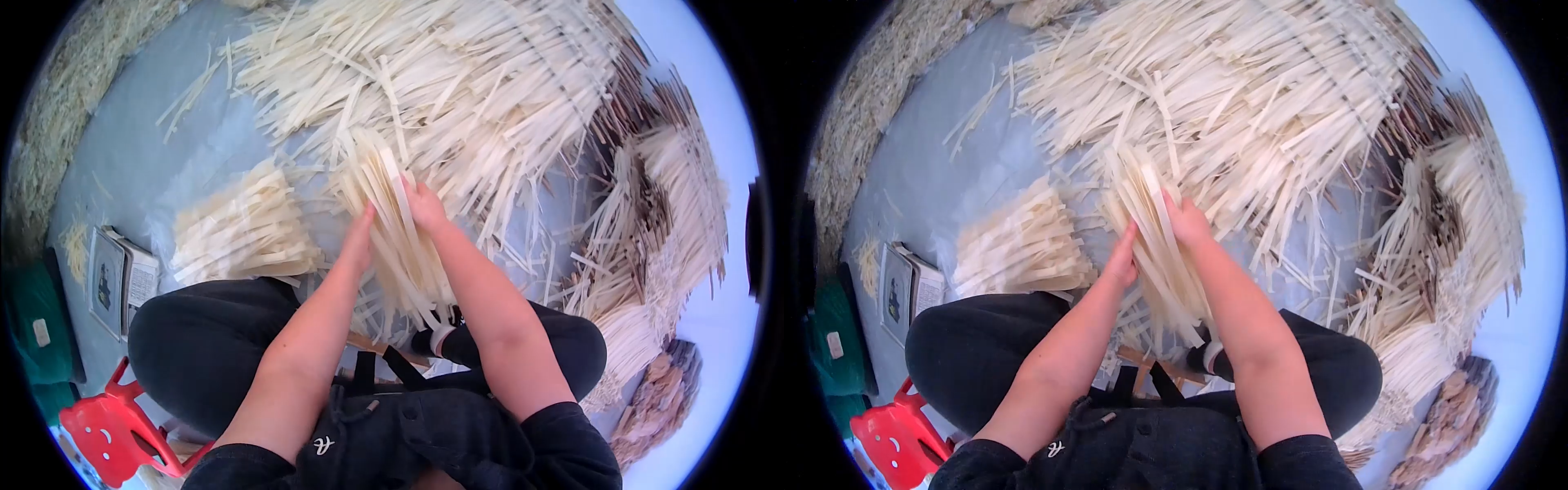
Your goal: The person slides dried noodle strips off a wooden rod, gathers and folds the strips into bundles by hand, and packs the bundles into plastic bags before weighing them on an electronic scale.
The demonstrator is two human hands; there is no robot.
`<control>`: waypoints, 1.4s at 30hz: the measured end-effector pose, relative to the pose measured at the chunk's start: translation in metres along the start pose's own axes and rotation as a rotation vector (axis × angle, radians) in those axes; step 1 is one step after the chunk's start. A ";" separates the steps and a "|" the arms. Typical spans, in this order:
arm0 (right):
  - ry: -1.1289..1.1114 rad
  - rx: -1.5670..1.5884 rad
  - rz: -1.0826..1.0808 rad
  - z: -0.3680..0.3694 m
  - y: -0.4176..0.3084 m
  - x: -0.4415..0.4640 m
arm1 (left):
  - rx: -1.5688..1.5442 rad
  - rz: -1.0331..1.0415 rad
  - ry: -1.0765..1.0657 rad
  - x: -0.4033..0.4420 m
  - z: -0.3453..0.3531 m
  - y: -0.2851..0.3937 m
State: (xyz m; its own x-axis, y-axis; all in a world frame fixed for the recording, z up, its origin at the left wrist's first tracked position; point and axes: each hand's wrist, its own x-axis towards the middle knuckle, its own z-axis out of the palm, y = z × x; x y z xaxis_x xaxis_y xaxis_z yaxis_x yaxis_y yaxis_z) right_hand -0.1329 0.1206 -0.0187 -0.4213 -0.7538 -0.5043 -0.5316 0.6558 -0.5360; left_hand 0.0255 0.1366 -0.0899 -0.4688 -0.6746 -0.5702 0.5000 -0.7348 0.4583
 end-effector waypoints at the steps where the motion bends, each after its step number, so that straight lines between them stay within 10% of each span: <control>1: -0.020 -0.013 0.008 0.018 0.018 0.007 | -0.015 -0.008 0.019 0.005 -0.014 -0.007; 7: -0.038 -0.280 0.072 0.032 0.035 0.055 | 0.125 -0.066 0.201 0.013 -0.061 -0.016; 14: 0.160 -0.206 -0.811 0.069 -0.048 0.128 | 0.073 -0.190 0.266 0.008 -0.068 -0.008; 21: -0.749 -0.564 -0.201 0.060 -0.093 0.134 | 0.060 -0.148 0.272 0.008 -0.065 -0.009; 24: -0.221 -0.465 -0.471 0.087 -0.105 0.117 | 0.066 -0.176 0.286 0.003 -0.054 0.000; 26: -0.008 0.077 -1.051 0.111 -0.115 0.123 | 0.081 -0.172 0.279 0.005 -0.056 -0.002; 29: -0.537 -0.612 -0.607 0.109 -0.114 0.113 | 0.072 -0.193 0.265 0.002 -0.056 0.003; 33: -0.682 -0.626 -0.567 0.109 -0.070 0.086 | 0.075 -0.129 0.264 0.010 -0.063 -0.009; 37: -0.244 -0.140 -0.731 0.086 -0.061 0.106 | 0.188 -0.042 0.347 0.010 -0.061 -0.006; 42: 0.140 -0.116 -0.387 0.028 -0.083 0.183 | 0.330 -0.106 0.508 0.016 -0.071 0.005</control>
State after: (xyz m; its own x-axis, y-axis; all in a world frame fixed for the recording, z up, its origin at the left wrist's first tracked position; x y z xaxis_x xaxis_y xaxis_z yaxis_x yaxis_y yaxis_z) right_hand -0.1452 -0.0710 -0.0858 -0.2659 -0.9470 -0.1803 -0.7460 0.3206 -0.5837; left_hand 0.0724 0.1267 -0.1450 -0.0572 -0.5389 -0.8405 0.1801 -0.8336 0.5222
